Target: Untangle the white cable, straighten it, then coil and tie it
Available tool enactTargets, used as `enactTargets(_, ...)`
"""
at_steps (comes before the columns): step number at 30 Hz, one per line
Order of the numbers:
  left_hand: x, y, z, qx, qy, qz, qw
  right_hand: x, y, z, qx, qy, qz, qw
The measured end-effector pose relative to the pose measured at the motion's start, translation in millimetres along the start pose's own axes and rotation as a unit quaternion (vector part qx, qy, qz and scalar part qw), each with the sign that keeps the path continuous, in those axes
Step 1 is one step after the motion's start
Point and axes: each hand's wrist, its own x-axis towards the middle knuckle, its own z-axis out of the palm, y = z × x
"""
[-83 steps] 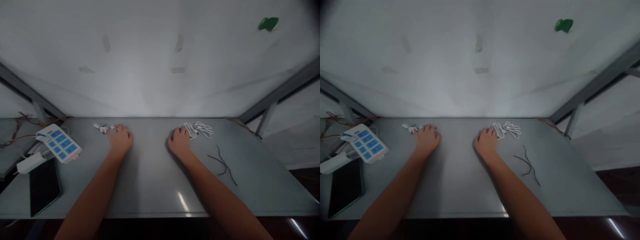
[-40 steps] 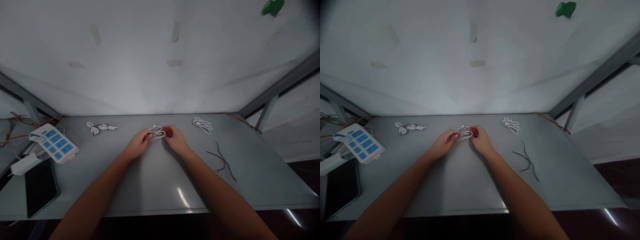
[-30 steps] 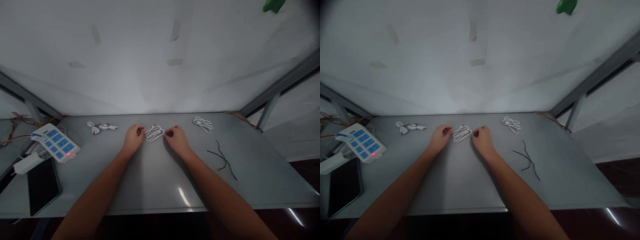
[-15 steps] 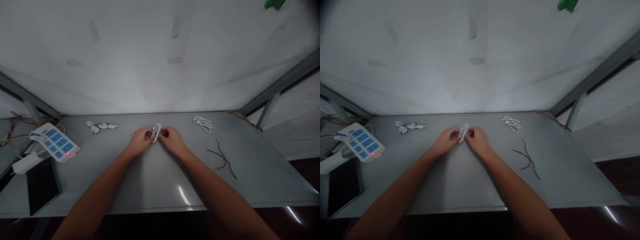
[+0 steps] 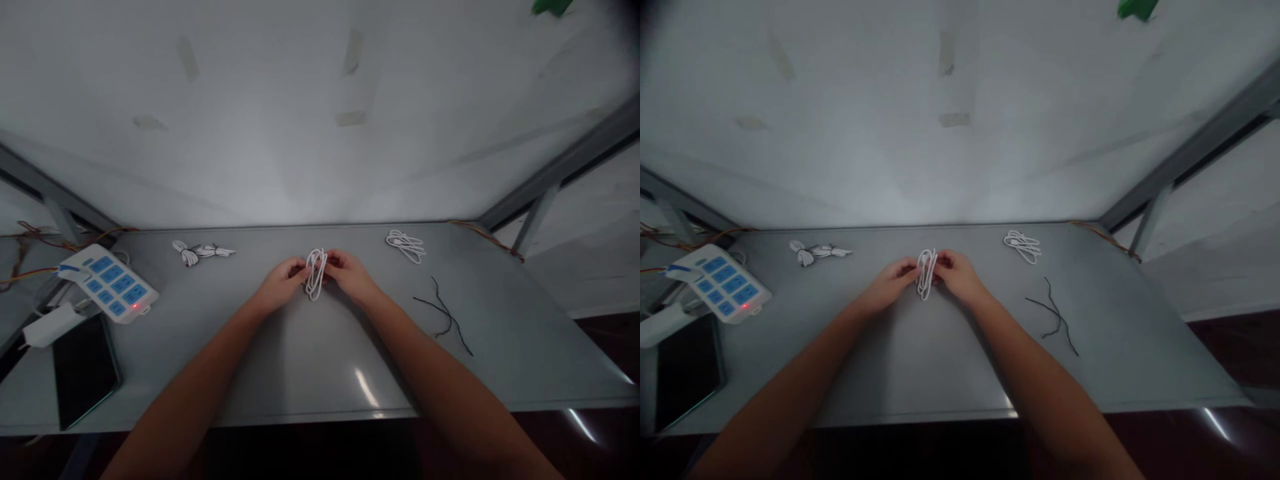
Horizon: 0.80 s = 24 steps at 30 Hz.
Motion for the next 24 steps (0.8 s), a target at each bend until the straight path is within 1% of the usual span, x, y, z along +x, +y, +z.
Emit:
enactTargets(2,-1,2,0.1,-0.042,-0.002,-0.013,0.999,-1,-3,-1,0.019,0.000,0.008,1.000)
enactTargets(5,-1,5,0.4,-0.070,0.007,-0.021,0.997,-2,-6,-1,0.042,-0.003,0.022,0.999)
enactTargets(12,-2,6,0.2,-0.088,0.032,-0.036,0.995,-2,-6,2,0.052,-0.020,0.024,0.998)
enactTargets(16,-1,2,-0.6,-0.092,0.032,-0.037,0.995,-4,-9,3,0.060,-0.044,0.027,0.997)
enactTargets(21,2,-6,-1.6,-0.122,0.040,-0.031,0.991,-7,-12,3,0.014,-0.049,0.029,0.998)
enactTargets(24,2,-8,-0.7,-0.143,0.046,-0.018,0.989,-9,-16,2,-0.015,-0.075,0.016,0.997)
